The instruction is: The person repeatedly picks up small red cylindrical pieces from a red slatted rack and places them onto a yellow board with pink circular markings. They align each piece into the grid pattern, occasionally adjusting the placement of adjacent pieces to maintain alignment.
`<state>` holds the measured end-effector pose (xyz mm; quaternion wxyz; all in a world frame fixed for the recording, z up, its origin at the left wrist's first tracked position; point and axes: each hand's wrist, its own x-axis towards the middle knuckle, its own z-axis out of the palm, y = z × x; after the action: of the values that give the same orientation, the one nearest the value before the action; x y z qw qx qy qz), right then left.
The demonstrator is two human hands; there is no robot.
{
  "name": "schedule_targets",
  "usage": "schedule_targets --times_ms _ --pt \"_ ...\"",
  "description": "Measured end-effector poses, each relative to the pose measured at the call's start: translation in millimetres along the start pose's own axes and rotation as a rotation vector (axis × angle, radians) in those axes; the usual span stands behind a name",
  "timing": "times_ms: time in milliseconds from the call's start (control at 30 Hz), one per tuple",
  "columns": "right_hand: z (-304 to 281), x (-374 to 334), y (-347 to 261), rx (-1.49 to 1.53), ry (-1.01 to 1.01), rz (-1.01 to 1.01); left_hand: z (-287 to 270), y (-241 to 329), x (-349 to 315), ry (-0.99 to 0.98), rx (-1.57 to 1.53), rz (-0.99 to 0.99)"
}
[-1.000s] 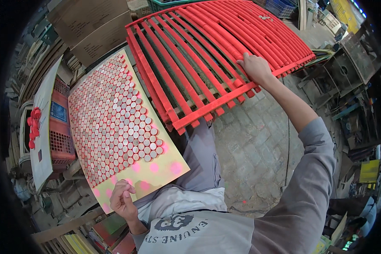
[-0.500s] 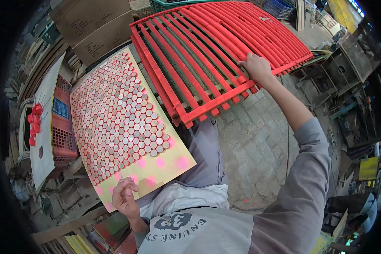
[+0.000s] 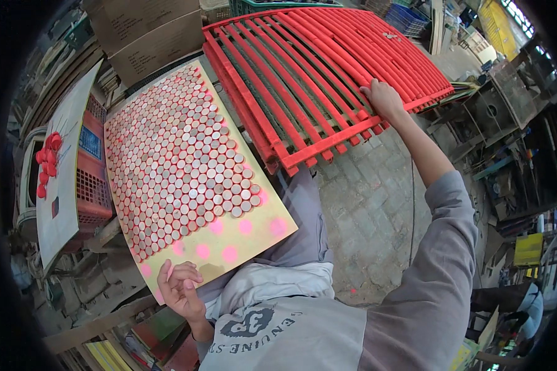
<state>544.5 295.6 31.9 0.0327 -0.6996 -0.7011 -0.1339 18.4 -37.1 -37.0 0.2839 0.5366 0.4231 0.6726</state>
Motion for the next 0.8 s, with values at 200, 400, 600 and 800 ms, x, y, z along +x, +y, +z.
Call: schedule_targets --times_ms 200,400,600,800 --pt "-7.5 4.5 9.6 0.082 -0.036 -0.041 -9.8 -1.0 -0.8 -0.123 -0.053 -0.001" --pt "-10.3 9.1 11.0 0.120 -0.077 -0.054 -9.8 -1.4 0.0 -0.175 -0.050 -0.012" --pt "-4.7 9.1 16.8 0.148 -0.008 -0.059 -1.8 -1.6 1.0 -0.158 -0.056 -0.032" --pt "-15.4 17.9 27.8 0.159 0.006 -0.049 4.7 0.4 1.6 -0.175 -0.135 -0.122"
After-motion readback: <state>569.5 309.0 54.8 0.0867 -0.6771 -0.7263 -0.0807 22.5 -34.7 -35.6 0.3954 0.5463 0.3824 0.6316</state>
